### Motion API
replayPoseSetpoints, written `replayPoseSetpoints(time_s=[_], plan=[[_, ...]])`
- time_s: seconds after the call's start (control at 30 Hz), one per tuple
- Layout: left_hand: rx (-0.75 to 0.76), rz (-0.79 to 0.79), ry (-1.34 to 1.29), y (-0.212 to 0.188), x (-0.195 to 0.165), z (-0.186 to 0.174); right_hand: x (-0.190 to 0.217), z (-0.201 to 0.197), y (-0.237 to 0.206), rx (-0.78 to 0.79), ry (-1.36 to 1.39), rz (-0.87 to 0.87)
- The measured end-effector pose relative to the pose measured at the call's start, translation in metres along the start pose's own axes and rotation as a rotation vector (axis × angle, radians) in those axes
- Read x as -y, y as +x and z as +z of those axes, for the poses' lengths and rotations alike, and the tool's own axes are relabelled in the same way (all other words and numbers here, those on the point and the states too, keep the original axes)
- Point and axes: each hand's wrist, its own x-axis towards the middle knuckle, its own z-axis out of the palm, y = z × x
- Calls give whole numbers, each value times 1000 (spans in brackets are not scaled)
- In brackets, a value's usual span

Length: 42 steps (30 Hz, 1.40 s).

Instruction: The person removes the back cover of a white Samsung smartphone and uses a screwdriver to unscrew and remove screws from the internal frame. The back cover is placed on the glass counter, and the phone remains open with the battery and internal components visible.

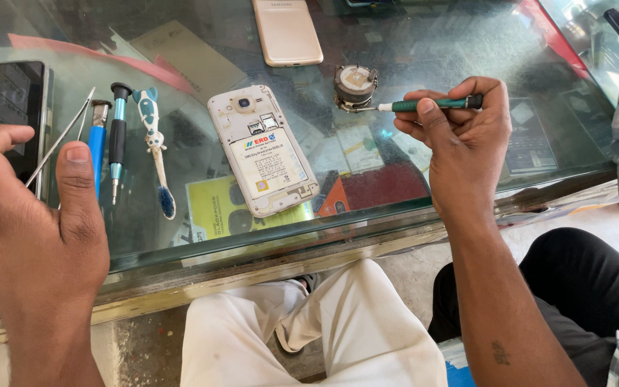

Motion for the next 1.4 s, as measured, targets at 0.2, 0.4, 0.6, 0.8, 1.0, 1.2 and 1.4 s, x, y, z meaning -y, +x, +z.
replayPoseSetpoints(time_s=[0.2, 0.4, 0.6, 0.8, 1.0, 1.2, 1.4], plan=[[-1, 0, 6, 0, -1, -1, 0, -1, 0, 18, -11, -1], [2, 8, 15, 0, 0, -1, 2, -1, 1, 21, -48, -7], [-2, 7, 4, -2, -1, -1, 2, -1, 1, 12, -39, 5], [0, 0, 4, 1, -2, -2, 0, -2, 1, 9, -17, 16], [-4, 9, 5, 1, -3, -3, 1, -2, 2, -17, 1, 17], [-3, 5, -9, 0, -2, -2, 3, -2, 0, -40, -28, -3], [-7, 7, -8, -1, -1, 0, 2, -2, -1, -39, -44, -14]])
